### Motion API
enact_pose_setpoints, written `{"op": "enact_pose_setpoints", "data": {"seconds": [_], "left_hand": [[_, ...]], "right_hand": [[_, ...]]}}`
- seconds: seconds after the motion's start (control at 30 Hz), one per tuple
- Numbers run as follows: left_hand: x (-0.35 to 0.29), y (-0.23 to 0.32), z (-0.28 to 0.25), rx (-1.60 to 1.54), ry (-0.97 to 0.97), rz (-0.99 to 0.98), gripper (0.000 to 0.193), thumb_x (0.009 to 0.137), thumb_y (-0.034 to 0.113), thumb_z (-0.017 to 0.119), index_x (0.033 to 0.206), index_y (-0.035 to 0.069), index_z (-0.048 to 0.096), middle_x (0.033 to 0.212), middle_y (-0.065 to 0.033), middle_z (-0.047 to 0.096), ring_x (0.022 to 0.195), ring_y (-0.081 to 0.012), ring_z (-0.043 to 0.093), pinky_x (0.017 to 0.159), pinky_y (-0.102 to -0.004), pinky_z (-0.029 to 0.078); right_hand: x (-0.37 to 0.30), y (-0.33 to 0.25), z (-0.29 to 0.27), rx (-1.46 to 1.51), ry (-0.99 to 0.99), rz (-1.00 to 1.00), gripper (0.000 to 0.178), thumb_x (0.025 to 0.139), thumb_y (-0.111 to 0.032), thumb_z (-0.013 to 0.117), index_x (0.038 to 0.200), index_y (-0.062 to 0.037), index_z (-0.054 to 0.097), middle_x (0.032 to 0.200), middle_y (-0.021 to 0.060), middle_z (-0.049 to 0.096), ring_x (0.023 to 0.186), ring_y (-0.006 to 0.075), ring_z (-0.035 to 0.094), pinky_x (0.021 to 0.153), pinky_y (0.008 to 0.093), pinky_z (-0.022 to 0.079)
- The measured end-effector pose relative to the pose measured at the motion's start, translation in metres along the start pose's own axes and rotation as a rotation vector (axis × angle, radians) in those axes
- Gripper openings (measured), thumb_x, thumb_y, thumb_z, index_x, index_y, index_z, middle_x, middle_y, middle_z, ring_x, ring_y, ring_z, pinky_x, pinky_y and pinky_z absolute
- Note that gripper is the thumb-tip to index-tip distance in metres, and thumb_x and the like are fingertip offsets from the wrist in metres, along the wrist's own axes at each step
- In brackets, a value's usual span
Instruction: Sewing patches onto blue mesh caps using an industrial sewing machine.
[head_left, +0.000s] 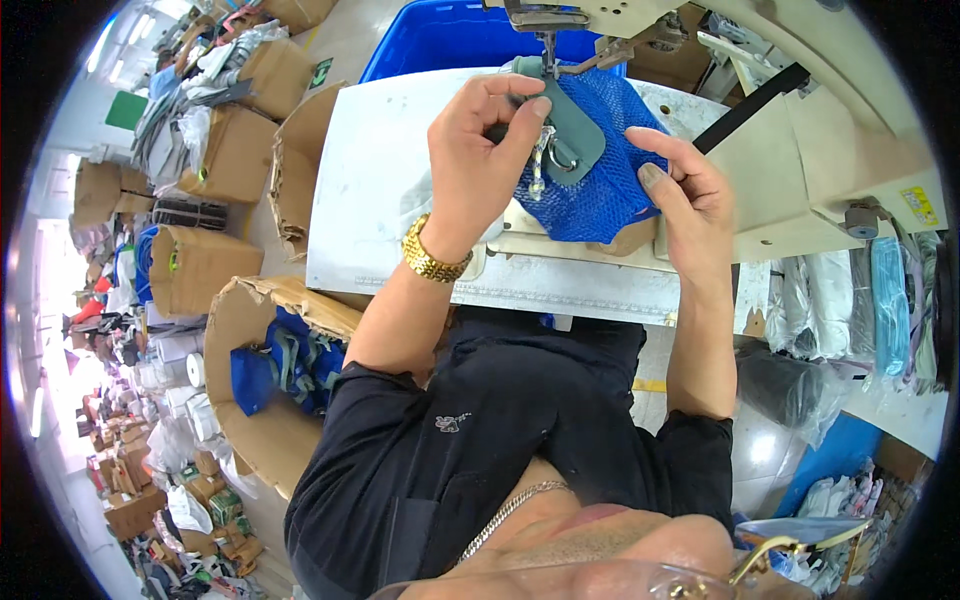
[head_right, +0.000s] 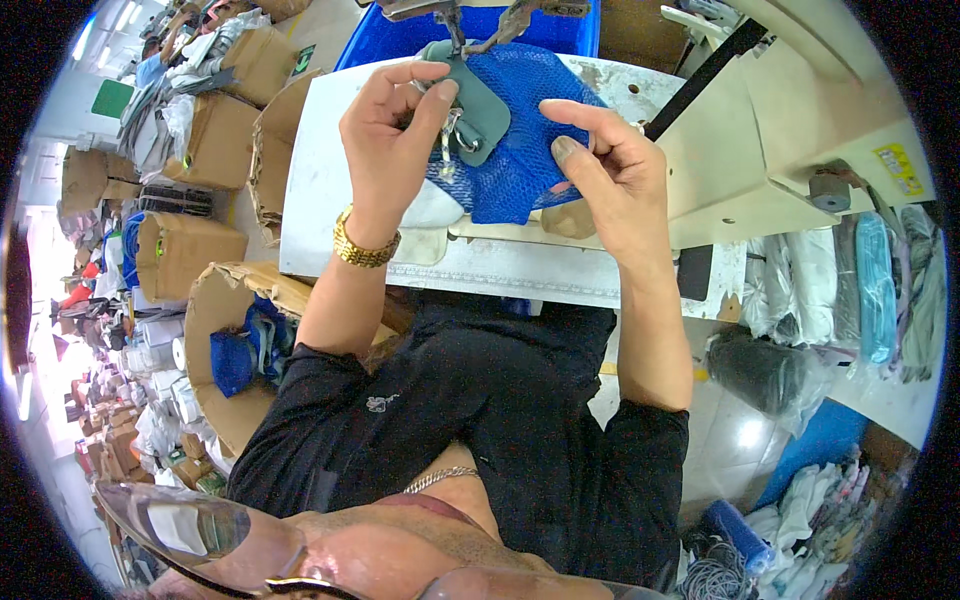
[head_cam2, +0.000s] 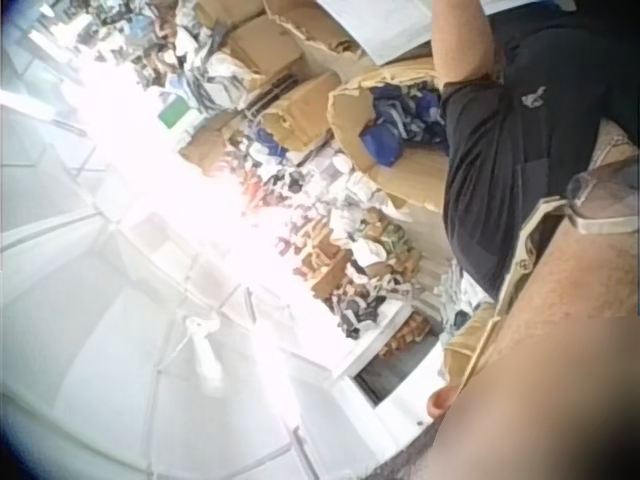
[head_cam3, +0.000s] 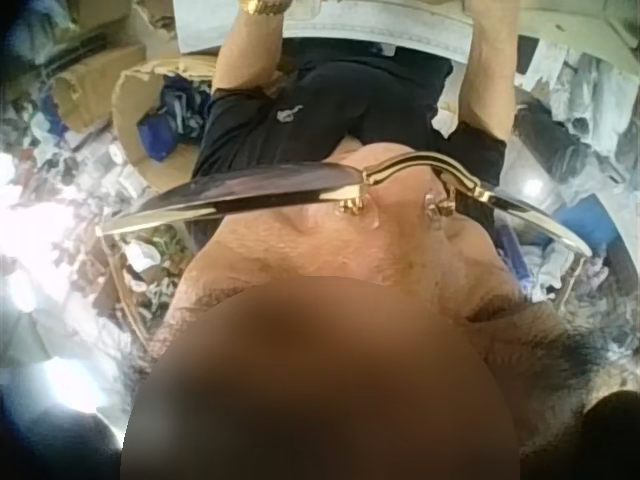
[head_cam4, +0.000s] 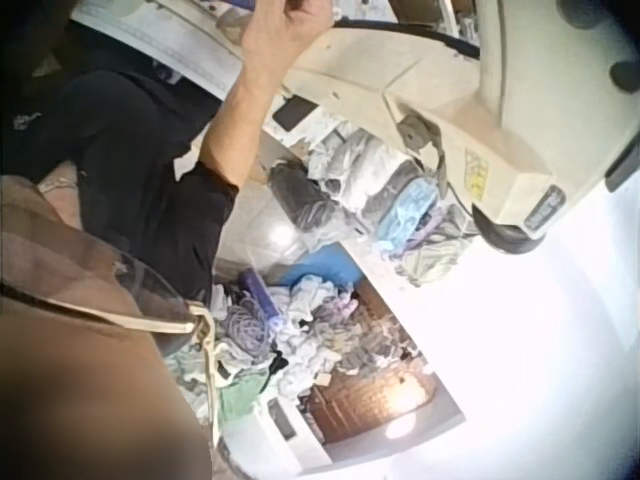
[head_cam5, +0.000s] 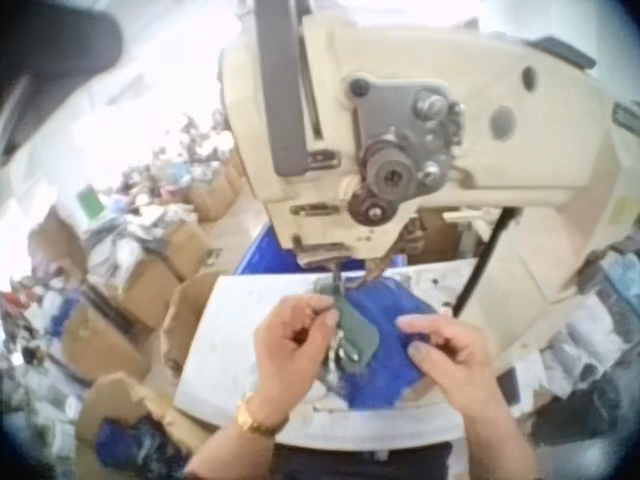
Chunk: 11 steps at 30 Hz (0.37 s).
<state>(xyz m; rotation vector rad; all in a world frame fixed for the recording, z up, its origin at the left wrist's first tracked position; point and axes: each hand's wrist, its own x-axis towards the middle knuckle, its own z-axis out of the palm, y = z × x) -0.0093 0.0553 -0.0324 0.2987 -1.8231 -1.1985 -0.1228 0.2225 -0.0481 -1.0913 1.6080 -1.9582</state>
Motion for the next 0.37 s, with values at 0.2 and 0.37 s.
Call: {"op": "enact_pose_setpoints", "data": {"seconds": [0.2, 0.37], "left_hand": [[0.021, 0.007, -0.019, 0.111, -0.158, -0.029, 0.013, 0.083, 0.004, 0.069, 0.095, 0.001, 0.064, 0.058, 0.0046, 0.055, 0.052, 0.0013, 0.043, 0.048, -0.0165, 0.030], [0.041, 0.007, -0.030, 0.184, -0.311, -0.019, 0.018, 0.082, 0.007, 0.071, 0.098, 0.001, 0.065, 0.060, 0.0017, 0.058, 0.054, -0.0004, 0.047, 0.049, -0.0177, 0.036]], "right_hand": [[-0.013, -0.002, 0.016, 0.131, 0.026, 0.110, 0.028, 0.088, -0.001, 0.059, 0.116, -0.0005, 0.063, 0.068, -0.0040, 0.050, 0.059, 0.0023, 0.051, 0.056, 0.0203, 0.054], [-0.019, 0.003, 0.029, 0.206, 0.046, 0.092, 0.030, 0.089, -0.003, 0.060, 0.119, -0.0017, 0.061, 0.070, -0.0038, 0.052, 0.061, 0.0025, 0.052, 0.055, 0.0211, 0.055]]}}
